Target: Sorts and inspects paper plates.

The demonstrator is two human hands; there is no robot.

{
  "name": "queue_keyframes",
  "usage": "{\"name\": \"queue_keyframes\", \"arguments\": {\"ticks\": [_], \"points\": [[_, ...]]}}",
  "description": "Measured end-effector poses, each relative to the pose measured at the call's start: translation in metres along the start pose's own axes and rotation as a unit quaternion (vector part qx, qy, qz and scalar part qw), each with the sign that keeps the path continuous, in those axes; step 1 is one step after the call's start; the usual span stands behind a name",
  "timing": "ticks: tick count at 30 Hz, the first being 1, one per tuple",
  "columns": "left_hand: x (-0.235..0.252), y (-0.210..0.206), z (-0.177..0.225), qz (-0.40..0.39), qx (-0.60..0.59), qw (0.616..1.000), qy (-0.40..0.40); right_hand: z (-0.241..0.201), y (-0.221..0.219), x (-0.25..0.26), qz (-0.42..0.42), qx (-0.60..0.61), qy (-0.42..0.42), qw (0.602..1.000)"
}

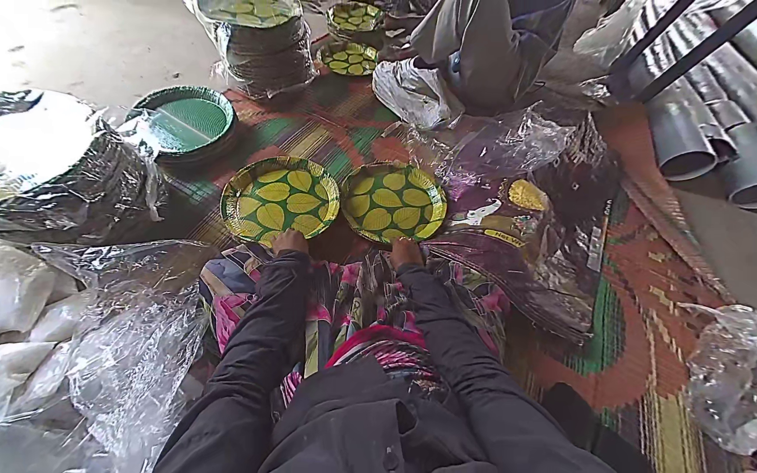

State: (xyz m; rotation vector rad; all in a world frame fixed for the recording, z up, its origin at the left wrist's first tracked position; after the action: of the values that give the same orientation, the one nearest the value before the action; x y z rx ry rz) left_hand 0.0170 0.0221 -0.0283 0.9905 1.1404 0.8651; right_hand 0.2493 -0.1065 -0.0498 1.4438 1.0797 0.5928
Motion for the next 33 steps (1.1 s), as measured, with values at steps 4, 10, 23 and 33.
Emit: {"name": "queue_keyframes", "arguments": {"ticks": [4,10,23,33], "points": [[-0.005,0.009,-0.008,-0.030,-0.016,0.999,0.019,0.002,-0.003,0.002,0.007,0.002,0.005,1.000],[-0.023,0.029,0.000,0.251,-0.104,0.953,-0.133,-0.017,0.010,-0.016,0.306,0.078,0.101,0.944],[-0.022,0.021,-0.001,0.341,-0.190,0.903,-0.178,-0.054,0.065,-0.006,0.404,-0.009,0.212,0.890],[-0.006,0.002,0.007,-0.002,0.003,1.000,-0.021,-0.006,-0.007,0.011,0.021,-0.007,0.062,0.998]]}}
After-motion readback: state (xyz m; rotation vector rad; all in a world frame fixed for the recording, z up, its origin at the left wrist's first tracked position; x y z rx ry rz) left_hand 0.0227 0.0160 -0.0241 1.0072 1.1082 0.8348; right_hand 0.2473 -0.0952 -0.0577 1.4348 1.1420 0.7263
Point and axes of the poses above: each hand's wrist, its own x-axis towards the middle knuckle, its own y-axis out of the back of the hand, z = x × y, the point moved 4 cm from there along x, towards the middle knuckle, and after that the axes turned 2 degrees about y, right-handed, at the moved point
